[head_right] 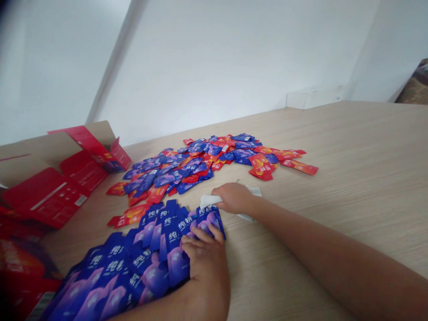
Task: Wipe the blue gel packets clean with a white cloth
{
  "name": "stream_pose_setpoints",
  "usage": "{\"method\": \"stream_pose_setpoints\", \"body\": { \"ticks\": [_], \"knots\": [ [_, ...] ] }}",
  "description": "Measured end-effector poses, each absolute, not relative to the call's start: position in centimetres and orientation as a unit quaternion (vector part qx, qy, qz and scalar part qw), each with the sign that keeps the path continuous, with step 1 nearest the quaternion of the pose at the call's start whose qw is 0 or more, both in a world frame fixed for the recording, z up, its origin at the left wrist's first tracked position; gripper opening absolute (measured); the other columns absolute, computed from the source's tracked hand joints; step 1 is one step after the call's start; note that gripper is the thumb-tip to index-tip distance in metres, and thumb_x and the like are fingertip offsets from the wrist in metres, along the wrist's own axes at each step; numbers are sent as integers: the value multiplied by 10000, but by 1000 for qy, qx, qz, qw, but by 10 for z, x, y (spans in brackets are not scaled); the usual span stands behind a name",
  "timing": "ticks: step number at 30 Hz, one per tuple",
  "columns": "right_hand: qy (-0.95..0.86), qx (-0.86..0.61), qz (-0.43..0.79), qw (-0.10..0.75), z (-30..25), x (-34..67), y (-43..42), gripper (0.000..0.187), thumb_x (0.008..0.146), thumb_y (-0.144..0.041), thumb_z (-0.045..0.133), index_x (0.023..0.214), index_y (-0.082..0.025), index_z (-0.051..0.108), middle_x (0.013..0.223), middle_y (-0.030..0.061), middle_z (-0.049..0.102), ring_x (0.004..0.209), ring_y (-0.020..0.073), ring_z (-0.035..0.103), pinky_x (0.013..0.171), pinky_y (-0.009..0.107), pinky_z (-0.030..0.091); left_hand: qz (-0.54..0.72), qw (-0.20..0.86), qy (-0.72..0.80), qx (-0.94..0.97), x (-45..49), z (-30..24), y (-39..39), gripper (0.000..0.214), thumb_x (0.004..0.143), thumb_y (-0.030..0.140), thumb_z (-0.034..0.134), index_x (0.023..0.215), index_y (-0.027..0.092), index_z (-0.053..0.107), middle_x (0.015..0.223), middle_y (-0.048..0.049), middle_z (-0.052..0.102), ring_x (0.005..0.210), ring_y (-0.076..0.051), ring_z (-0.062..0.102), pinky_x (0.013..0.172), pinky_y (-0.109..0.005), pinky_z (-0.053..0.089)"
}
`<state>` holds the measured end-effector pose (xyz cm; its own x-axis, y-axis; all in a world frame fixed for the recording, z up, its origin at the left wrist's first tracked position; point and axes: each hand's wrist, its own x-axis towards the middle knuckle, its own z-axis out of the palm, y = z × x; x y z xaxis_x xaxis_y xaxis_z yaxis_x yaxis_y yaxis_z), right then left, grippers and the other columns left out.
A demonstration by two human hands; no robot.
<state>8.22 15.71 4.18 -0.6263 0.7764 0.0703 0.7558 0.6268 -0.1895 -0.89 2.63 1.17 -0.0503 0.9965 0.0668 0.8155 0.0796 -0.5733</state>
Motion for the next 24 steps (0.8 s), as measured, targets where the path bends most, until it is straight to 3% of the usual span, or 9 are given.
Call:
{"method": "stream_pose_setpoints", "body": {
  "ticks": [6, 9, 18, 22, 24],
  "knots": [
    [-915, -369, 80, 140, 53, 76, 145, 314, 783, -316, 521, 1072, -215, 591, 1014, 60, 656, 936, 222, 583, 760, 289, 379, 153, 203, -716, -650, -8, 16, 26, 474, 808, -1, 403, 1247, 142, 514, 1204, -269, 563, 1016, -362, 591, 840, -599, 449],
    [-933, -327, 106, 106, 51, 69, 139, 301, 765, -326, 543, 1044, -226, 597, 976, 50, 664, 905, 218, 595, 734, 282, 384, 137, 183, -722, -654, -8, 18, 25, 463, 807, 1, 415, 1237, 133, 521, 1195, -267, 571, 1023, -365, 586, 845, -608, 444],
    [-878, -469, 46, 82, 45, 75, 148, 293, 784, -369, 524, 1026, -212, 571, 939, 82, 664, 849, 242, 611, 657, 283, 390, 182, 239, -705, -643, -8, 11, 25, 486, 809, 0, 399, 1262, 147, 499, 1200, -271, 565, 1000, -360, 599, 826, -582, 459],
    [-907, -392, 73, 134, 52, 69, 136, 296, 791, -343, 518, 1048, -206, 568, 974, 64, 657, 887, 222, 599, 709, 281, 390, 178, 235, -705, -646, -8, 12, 25, 472, 810, 10, 399, 1252, 136, 507, 1204, -276, 560, 1008, -367, 594, 828, -598, 451],
    [-935, -323, 97, 113, 52, 64, 130, 282, 783, -340, 530, 1031, -217, 579, 981, 49, 656, 880, 210, 601, 710, 274, 389, 165, 216, -712, -647, -8, 14, 25, 438, 808, 11, 397, 1209, 107, 544, 1183, -276, 576, 1006, -371, 594, 839, -604, 444]
  ]
}}
